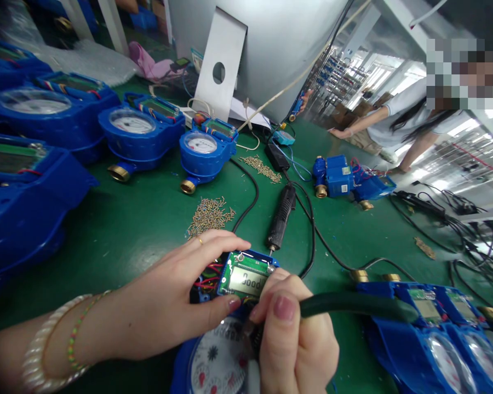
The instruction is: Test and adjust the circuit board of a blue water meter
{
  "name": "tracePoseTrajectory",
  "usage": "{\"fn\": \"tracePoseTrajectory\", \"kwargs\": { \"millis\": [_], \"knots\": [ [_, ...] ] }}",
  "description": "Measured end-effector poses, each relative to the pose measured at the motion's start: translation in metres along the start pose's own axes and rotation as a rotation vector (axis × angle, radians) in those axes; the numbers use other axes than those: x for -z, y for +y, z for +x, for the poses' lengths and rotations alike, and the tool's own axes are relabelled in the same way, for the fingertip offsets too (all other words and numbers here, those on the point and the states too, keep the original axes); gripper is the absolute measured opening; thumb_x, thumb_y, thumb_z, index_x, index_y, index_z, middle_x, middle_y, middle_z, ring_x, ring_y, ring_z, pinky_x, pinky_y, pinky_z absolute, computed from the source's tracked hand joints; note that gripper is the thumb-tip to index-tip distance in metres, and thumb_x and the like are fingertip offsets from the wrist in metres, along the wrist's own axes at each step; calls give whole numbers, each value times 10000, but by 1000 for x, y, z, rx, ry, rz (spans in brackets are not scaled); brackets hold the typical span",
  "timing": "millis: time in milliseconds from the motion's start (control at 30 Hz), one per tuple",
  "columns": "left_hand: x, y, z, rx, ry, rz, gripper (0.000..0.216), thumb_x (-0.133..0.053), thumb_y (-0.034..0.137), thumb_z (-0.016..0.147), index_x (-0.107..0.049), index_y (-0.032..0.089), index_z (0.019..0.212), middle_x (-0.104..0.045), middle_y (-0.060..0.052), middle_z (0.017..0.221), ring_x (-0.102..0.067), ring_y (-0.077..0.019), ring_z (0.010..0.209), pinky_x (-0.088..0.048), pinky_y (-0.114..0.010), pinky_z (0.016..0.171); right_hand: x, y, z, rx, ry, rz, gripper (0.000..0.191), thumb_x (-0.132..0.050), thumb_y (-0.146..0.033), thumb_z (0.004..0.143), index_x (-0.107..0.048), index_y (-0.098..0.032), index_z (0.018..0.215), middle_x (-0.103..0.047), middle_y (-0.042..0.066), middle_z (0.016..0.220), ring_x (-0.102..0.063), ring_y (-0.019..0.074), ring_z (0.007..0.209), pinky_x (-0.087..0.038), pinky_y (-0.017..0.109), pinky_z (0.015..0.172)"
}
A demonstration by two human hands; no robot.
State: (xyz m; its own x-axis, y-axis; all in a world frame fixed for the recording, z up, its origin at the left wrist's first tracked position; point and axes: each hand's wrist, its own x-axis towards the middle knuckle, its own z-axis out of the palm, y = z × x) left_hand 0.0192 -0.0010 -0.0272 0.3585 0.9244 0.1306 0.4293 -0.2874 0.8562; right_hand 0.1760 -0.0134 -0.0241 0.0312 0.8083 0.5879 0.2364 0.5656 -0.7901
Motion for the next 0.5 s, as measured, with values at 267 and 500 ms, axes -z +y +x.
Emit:
{"fn": "tracePoseTrajectory", "kwargs": {
  "millis": [267,500],
  "knots": [
    [-3,-4,-2,-24,19,6,490,-617,328,833,-427,295,1283,-479,21,1316,-463,-170,1202,-389,-339,1055,7,3,1,-91,-19,230,388,-393,-336,969,-479,-158,635,-374,-24,533,-411,100,510,-316,313,571],
    [-1,-2,-1,-11,11,20,478,-613,321,831,-432,299,1273,-486,28,1314,-478,-171,1193,-408,-338,1038,8,6,2,-25,-66,233,367,-385,-346,977,-513,-152,692,-416,-13,571,-434,114,542,-315,323,565]
  ]
}}
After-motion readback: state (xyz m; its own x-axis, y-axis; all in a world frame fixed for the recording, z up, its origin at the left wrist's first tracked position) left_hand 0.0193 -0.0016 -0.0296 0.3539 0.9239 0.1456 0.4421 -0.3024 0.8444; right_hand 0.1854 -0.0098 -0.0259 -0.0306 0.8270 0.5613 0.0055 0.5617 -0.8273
